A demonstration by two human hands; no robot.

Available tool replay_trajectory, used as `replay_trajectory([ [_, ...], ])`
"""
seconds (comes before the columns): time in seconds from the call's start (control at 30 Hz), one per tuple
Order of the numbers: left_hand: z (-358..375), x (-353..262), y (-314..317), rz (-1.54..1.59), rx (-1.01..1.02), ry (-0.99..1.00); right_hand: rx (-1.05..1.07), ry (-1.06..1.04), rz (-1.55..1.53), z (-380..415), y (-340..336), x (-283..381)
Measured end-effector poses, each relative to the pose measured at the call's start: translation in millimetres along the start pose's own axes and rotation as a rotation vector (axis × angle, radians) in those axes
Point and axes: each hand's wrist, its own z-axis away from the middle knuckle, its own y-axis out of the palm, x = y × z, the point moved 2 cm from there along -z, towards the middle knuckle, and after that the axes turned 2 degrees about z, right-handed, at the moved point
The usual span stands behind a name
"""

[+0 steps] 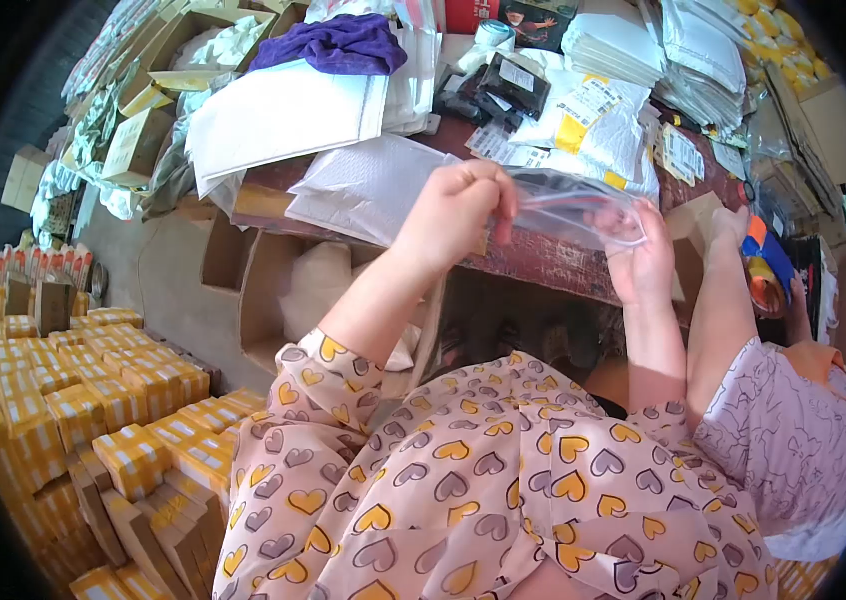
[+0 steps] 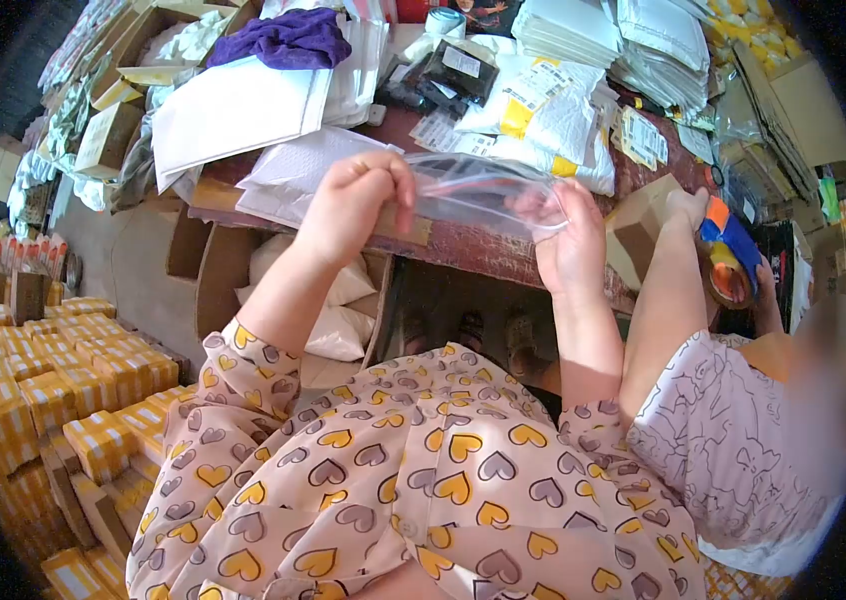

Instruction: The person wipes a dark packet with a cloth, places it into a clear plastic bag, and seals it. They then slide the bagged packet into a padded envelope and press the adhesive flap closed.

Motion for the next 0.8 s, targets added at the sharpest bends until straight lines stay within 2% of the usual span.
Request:
replay_trajectory([
  [0.03, 3, 9, 1, -0.002, 0.002, -0.001, 0.027, -0.032, -0.007, -1, -4, -1],
  [0.1, 7, 49, 1, -0.097, 0.077, 0.125, -0.020, -0.012, 0.005, -4, -32, -22],
  [0.13, 8, 72, -5, -0.315, 0.115, 0.102, -0.060, 0.023, 0.050, -4, -49, -35],
  [0.23, 13, 143, -6, -0.257, 0.027, 0.040, -0.160, 0.131, 0.193, 7, -81, -70],
  [0.27, 17, 156, -1, -0.247, 0.036, 0.026, -0.108, 0.180, 0.210, 15, -107, -86],
  [0.37, 39, 194, 9, -0.248, 0.071, -0.039, -0.314, 0.378, 0.217, 49, -125, -109],
  [0.43, 58, 227, 8, 0.205, 0.002, -0.293, -0.398, 0.471, 0.131, 66, -135, -119],
  [0.47, 66, 233, 9, 0.453, -0.144, -0.436, -0.470, 0.541, 0.041, 72, -135, -122],
  [0.5, 69, 236, 9, 0.458, -0.142, -0.450, -0.483, 0.549, 0.042, 76, -135, -123],
  [0.57, 78, 241, 9, 0.623, -0.335, -0.725, -0.579, 0.698, -0.183, 86, -125, -125],
  [0.63, 76, 239, 12, 0.658, -0.335, -0.787, -0.553, 0.760, -0.205, 93, -107, -127],
  [0.7, 67, 243, 18, 0.577, -0.145, -0.805, -0.528, 0.819, -0.228, 98, -106, -136],
  [0.73, 66, 247, 22, 0.580, -0.144, -0.810, -0.494, 0.783, -0.166, 100, -114, -148],
  [0.8, 61, 255, 31, 0.285, -0.002, -0.683, -0.492, 0.710, -0.054, 100, -113, -152],
])
